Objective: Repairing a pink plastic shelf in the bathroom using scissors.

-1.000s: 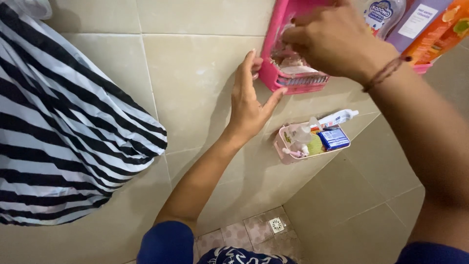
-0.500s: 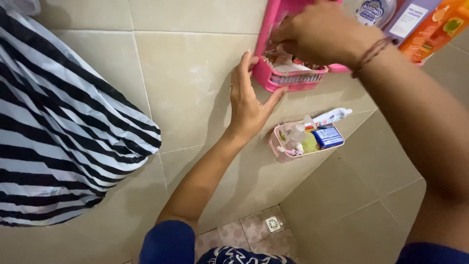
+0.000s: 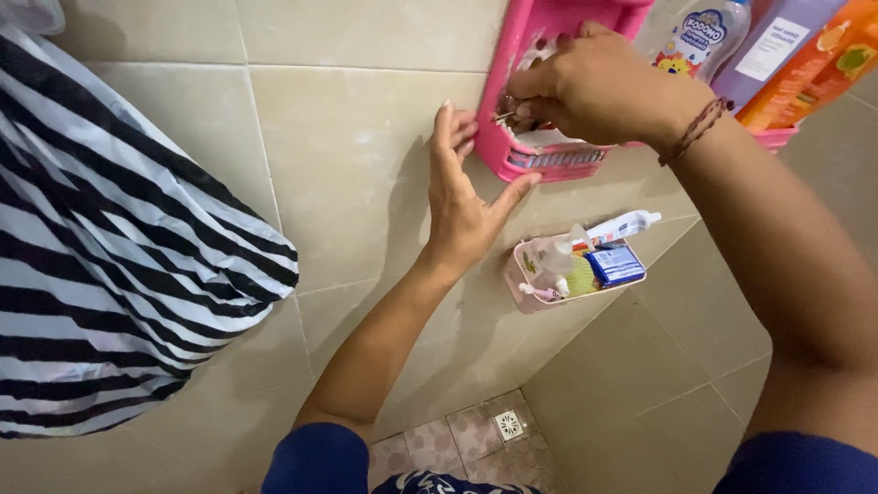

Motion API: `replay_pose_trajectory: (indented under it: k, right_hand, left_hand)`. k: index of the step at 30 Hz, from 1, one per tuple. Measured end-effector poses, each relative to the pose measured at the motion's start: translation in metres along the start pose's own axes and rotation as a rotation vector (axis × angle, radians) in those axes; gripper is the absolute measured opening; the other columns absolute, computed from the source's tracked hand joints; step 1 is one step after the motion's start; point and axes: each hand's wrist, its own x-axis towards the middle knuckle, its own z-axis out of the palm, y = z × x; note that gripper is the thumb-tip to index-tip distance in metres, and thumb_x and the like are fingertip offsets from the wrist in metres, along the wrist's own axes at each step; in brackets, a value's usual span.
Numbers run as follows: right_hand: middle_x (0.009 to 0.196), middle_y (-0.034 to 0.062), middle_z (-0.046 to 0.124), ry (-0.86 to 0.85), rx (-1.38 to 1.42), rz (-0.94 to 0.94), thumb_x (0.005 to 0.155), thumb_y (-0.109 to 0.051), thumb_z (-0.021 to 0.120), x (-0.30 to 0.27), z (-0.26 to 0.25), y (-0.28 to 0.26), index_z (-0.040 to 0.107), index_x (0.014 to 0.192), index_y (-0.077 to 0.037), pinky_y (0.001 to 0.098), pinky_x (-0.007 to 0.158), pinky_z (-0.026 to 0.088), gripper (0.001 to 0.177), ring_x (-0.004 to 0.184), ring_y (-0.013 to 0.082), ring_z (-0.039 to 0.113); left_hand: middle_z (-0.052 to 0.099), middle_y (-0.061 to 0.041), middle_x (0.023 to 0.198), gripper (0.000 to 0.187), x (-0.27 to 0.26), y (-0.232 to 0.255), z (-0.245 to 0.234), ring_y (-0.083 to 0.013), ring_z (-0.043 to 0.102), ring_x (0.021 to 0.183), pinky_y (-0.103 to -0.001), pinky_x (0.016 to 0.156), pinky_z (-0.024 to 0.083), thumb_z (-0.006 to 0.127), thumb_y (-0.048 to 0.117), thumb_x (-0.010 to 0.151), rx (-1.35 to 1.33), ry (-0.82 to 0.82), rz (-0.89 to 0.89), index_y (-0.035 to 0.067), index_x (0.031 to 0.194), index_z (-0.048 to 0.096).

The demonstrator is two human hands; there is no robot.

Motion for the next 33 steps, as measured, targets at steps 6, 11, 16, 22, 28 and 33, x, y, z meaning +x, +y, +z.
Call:
replay_pose_trajectory:
  k: [6,11,16,22,28,33]
  right_hand:
    - [0.085,0.0016,0.074,-0.097,0.051,0.01,0.093,-0.026,0.069,0.005,-0.014,-0.001,0.072,0.104,-0.019,0.0465,0.084,0.041,0.014,0.08,0.0279,0.067]
    - [0.09,0.0002,0.075,-0.166,0.108,-0.004,0.093,-0.025,0.066,0.01,-0.017,0.002,0.072,0.103,-0.019,0.0488,0.085,0.039,0.013,0.086,0.0261,0.067]
    - [0.096,0.0007,0.075,-0.194,0.111,-0.017,0.094,-0.026,0.066,0.007,-0.019,0.007,0.071,0.1,-0.018,0.0493,0.089,0.039,0.011,0.092,0.0254,0.067]
    - [0.085,0.0017,0.075,-0.179,0.171,-0.013,0.094,-0.022,0.064,0.004,-0.028,0.0,0.072,0.098,-0.019,0.0495,0.089,0.039,0.01,0.083,0.0255,0.069]
    - [0.077,0.0126,0.068,-0.013,0.048,0.06,0.096,-0.025,0.066,-0.018,-0.05,-0.003,0.071,0.1,-0.013,0.0507,0.067,0.049,0.013,0.073,0.0376,0.066]
    - [0.074,0.0123,0.069,-0.064,0.082,0.156,0.096,-0.025,0.063,-0.035,-0.065,-0.016,0.072,0.097,-0.013,0.0509,0.065,0.05,0.015,0.069,0.0373,0.066]
  left_hand:
    - [0.039,-0.023,0.156,0.117,-0.001,-0.004,0.001,-0.0352,0.052,0.142,-0.047,0.121,0.048,0.093,0.023,0.084,0.003,-0.009,-0.001,0.003,0.163,0.009]
    - [0.04,-0.023,0.155,0.117,0.0,-0.003,0.0,-0.0348,0.052,0.141,-0.047,0.12,0.049,0.093,0.024,0.083,0.044,-0.002,0.008,0.003,0.163,0.01]
    - [0.044,-0.022,0.154,0.114,0.0,-0.002,0.0,-0.0337,0.053,0.141,-0.046,0.118,0.051,0.092,0.024,0.084,0.023,0.005,0.014,0.003,0.163,0.013]
    - [0.054,-0.019,0.151,0.109,0.0,0.001,-0.002,-0.0319,0.058,0.14,-0.045,0.119,0.05,0.091,0.023,0.086,0.072,-0.031,0.043,0.003,0.162,0.016]
    - [0.055,-0.019,0.15,0.11,0.004,0.004,-0.005,-0.0327,0.058,0.139,-0.044,0.119,0.049,0.092,0.022,0.085,0.105,-0.065,0.072,0.003,0.162,0.015]
    - [0.056,-0.017,0.15,0.114,0.01,0.0,-0.008,-0.0327,0.057,0.141,-0.045,0.123,0.045,0.092,0.024,0.084,0.147,-0.107,0.118,0.004,0.162,0.013]
